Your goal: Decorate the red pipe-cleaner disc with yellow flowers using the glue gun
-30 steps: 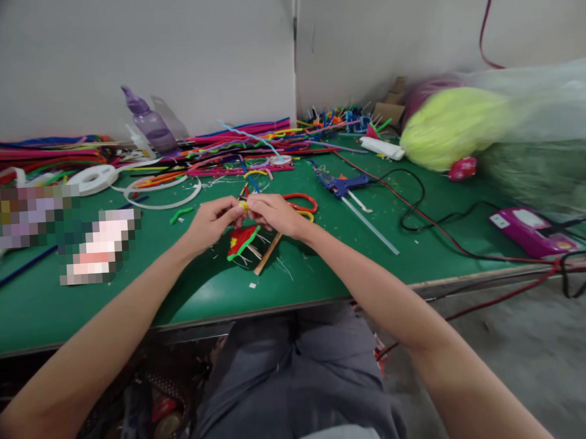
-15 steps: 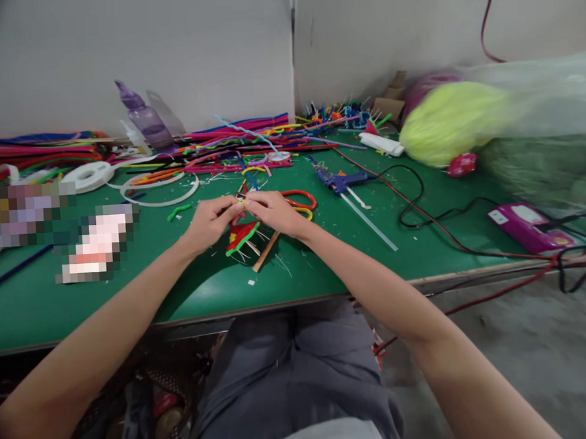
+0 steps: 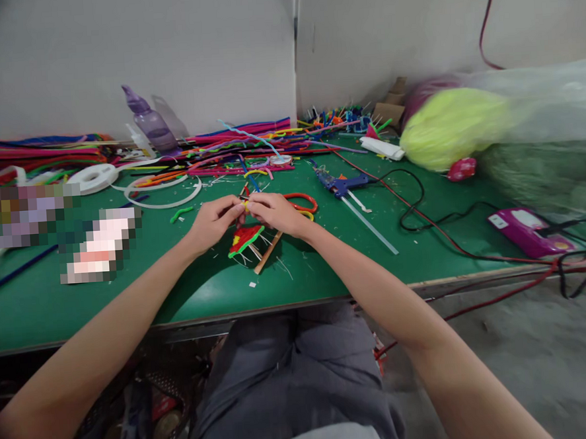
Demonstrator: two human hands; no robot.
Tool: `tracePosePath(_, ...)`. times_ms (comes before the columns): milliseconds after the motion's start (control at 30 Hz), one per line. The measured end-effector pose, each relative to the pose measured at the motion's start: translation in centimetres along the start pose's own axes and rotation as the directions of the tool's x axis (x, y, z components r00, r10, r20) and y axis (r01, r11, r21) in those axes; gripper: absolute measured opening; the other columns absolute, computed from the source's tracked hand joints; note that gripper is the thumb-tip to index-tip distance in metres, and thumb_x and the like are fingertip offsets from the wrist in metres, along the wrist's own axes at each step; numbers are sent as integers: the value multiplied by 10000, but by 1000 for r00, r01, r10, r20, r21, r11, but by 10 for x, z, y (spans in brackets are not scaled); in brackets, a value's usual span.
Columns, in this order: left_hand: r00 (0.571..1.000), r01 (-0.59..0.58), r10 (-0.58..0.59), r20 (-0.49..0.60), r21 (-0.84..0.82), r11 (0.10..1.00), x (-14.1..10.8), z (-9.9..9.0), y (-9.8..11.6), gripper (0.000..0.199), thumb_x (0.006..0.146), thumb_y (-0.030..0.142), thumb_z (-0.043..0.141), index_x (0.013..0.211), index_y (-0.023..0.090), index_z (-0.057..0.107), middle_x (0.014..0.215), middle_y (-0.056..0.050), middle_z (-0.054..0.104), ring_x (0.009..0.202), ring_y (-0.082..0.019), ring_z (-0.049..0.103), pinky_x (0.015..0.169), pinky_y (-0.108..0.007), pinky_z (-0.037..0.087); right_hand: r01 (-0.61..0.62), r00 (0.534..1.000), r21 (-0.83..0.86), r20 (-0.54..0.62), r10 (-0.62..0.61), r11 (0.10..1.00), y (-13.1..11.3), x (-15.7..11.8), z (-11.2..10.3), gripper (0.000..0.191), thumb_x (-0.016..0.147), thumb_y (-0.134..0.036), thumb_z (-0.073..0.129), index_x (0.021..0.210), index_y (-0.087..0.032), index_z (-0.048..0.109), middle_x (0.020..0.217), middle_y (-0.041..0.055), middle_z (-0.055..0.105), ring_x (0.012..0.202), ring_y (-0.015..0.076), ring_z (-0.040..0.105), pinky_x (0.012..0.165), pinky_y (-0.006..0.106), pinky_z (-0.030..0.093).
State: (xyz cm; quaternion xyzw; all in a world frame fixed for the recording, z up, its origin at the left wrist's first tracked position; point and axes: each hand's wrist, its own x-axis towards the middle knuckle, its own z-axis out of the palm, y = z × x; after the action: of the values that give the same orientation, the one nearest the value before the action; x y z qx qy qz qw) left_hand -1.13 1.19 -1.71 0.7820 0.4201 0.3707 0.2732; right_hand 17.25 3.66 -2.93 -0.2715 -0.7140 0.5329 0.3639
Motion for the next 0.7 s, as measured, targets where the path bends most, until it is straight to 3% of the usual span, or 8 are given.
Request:
tracePosePath(167,999,2,-2,42,8,1000,0,-2,2,352,940,387,457,716,156,600,661,9,619,606,-106,523,620,-241,402,29,999,-6,39,-29,1000,-2,0,-5,250,918,-266,519,689,-166,524,518,-69,396,451,59,382,430,187,335)
tracePosePath(333,998,-58,57,16,56,997,1,-1,1,328,920,386,493,707,159,599,664,6,593,628,-112,516,615,-246,384,43,993,47,110,-48,998,-1,1,-8,279,887,-303,561,651,-169,493,484,-88,367,418,42,331,414,186,260)
tracePosePath(533,993,-116,118,-15,83,990,0,0,0,336,919,381,506,679,163,595,666,-2,591,642,-116,526,632,-253,390,129,991,-53,39,-127,990,-5,0,-5,283,850,-232,557,591,-160,471,495,-82,349,462,37,280,430,188,215)
tracePosePath(700,997,-78,79,-25,54,996,1,-1,1,330,931,385,485,715,165,604,689,-8,617,660,-126,556,659,-258,420,25,996,87,84,-32,996,-2,2,-5,274,897,-293,506,651,-173,495,476,-97,319,409,45,278,397,192,247)
